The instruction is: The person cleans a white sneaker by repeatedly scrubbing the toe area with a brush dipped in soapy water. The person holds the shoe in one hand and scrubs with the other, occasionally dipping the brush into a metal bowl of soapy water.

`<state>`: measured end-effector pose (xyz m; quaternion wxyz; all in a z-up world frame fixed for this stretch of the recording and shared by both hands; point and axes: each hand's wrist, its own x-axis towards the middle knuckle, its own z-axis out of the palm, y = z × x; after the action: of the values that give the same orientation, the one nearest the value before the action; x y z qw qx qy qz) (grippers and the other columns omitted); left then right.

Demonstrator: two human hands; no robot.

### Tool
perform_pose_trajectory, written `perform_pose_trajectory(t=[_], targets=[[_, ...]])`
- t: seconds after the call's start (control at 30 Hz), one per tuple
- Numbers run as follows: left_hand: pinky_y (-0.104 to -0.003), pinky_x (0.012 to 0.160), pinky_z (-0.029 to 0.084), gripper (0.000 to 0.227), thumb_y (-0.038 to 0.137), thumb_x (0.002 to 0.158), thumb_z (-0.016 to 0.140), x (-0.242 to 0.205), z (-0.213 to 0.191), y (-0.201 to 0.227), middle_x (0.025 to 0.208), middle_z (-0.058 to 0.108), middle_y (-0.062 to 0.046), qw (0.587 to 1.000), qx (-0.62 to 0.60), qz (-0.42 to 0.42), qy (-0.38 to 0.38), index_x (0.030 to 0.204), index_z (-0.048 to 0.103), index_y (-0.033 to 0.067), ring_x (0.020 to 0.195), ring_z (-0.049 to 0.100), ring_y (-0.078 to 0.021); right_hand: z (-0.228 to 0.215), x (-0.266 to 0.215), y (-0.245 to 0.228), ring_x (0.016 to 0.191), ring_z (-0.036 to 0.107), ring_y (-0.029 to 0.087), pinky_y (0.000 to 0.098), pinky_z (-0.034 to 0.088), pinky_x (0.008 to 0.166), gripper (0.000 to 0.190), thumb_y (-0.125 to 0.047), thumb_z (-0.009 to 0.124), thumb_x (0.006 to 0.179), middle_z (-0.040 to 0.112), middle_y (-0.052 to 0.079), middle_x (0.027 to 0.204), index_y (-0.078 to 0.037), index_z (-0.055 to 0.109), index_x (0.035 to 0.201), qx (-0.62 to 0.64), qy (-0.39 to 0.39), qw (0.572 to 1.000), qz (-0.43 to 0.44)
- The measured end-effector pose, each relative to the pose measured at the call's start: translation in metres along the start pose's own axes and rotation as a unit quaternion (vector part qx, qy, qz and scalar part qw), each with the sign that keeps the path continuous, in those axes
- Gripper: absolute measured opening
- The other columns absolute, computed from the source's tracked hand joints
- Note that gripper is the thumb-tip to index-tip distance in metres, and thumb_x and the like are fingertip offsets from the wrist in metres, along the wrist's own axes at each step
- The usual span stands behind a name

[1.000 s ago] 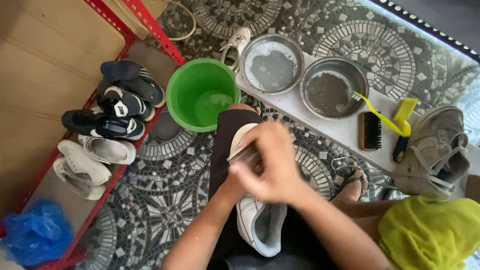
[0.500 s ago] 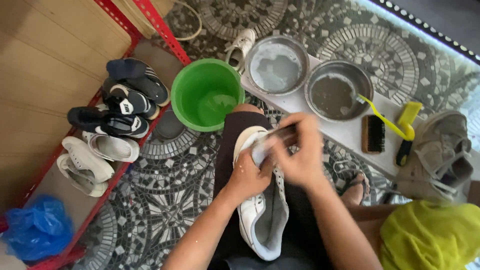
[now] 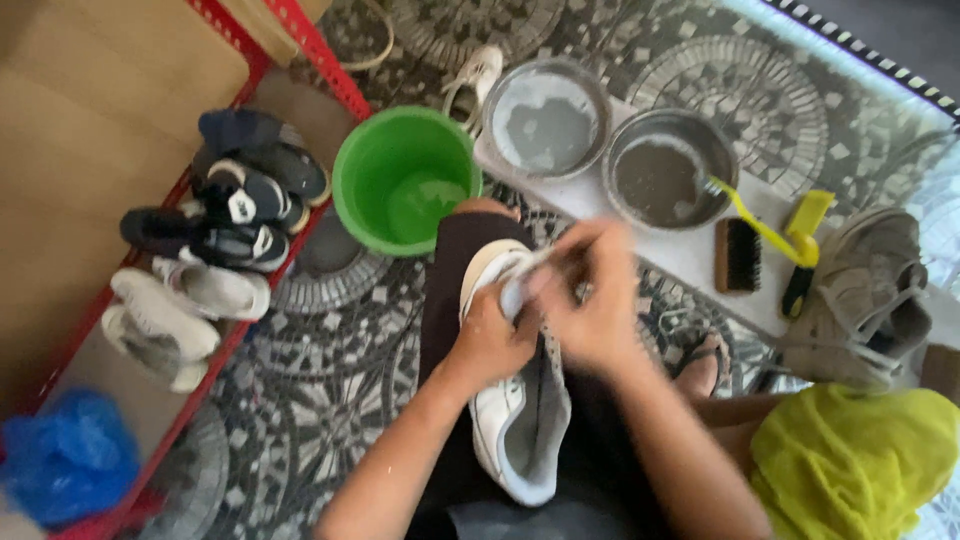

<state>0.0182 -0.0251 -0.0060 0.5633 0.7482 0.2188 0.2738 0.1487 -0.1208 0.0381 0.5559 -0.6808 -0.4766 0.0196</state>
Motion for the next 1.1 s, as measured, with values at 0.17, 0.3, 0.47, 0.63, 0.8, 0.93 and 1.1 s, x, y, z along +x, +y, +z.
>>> perform_pose_trajectory(t=[0.17,0.3,0.47,0.63,0.8,0.93,1.1], targets=[[-0.048,0.079,0.064,0.018,0.008,0.1,0.072,-0.007,-0.001,0.006,0.096,0.085,-0.019,1.0,0.007,0.008,-0.015,0.114,0.083,0.0033,0.092,0.085,-0.039,0.014,-0.009,-0.041,0.103,0.066,0.036,0.046,0.051,0.097,0.042,-0.048,0.081,0.096,0.062,0.01,0.107,-0.012,0.065,0.111,0.095,-0.023,0.995,-0.034],[-0.046,0.08,0.064,0.021,0.006,0.099,0.072,-0.008,-0.005,0.008,0.098,0.086,-0.016,1.0,0.015,0.009,-0.01,0.116,0.083,0.0037,0.093,0.085,-0.0387,-0.004,-0.009,0.022,0.101,0.063,0.033,0.0443,0.049,0.092,0.047,-0.047,0.077,0.104,0.059,0.014,0.111,-0.007,0.059,0.121,0.041,0.005,0.999,0.018],[-0.052,0.077,0.062,0.025,0.012,0.091,0.079,-0.001,0.009,0.007,0.09,0.074,-0.024,1.0,-0.004,-0.008,0.004,0.109,0.069,-0.0024,0.09,0.076,-0.0424,0.015,-0.016,-0.075,0.103,0.066,0.036,0.0455,0.052,0.093,0.046,-0.049,0.084,0.093,0.067,0.012,0.109,-0.012,0.064,0.111,0.127,-0.056,0.99,-0.031],[-0.06,0.081,0.062,0.037,0.013,0.091,0.083,-0.008,-0.004,0.015,0.098,0.075,-0.032,1.0,0.02,-0.014,0.015,0.115,0.067,-0.0106,0.097,0.077,-0.0496,0.0,-0.008,0.032,0.099,0.063,0.03,0.0411,0.049,0.086,0.045,-0.042,0.082,0.101,0.061,0.012,0.111,-0.008,0.057,0.119,0.109,0.004,0.993,0.034],[-0.054,0.079,0.062,0.019,0.011,0.096,0.071,-0.003,-0.007,-0.006,0.089,0.081,-0.024,0.998,-0.004,-0.053,-0.031,0.108,0.081,-0.0006,0.087,0.081,-0.0401,0.004,-0.014,-0.028,0.094,0.062,0.024,0.0368,0.051,0.077,0.043,-0.043,0.079,0.104,0.057,0.008,0.11,-0.013,0.054,0.12,0.132,-0.004,0.986,0.102],[-0.052,0.079,0.063,0.018,0.015,0.095,0.073,-0.015,-0.008,-0.002,0.085,0.081,-0.02,0.996,-0.024,-0.078,-0.033,0.104,0.079,0.0012,0.082,0.081,-0.0349,0.012,-0.022,-0.023,0.103,0.061,0.033,0.0444,0.048,0.093,0.048,-0.05,0.083,0.095,0.062,0.01,0.11,-0.012,0.06,0.113,0.091,-0.021,0.995,-0.018],[-0.05,0.07,0.061,0.014,0.013,0.095,0.077,-0.014,-0.009,0.012,0.081,0.08,-0.024,0.999,0.007,-0.037,-0.004,0.1,0.083,0.0013,0.082,0.084,-0.0386,0.001,-0.019,0.005,0.101,0.059,0.03,0.04,0.049,0.088,0.041,-0.039,0.077,0.108,0.053,0.011,0.115,-0.009,0.053,0.122,0.04,0.015,0.997,0.057]])
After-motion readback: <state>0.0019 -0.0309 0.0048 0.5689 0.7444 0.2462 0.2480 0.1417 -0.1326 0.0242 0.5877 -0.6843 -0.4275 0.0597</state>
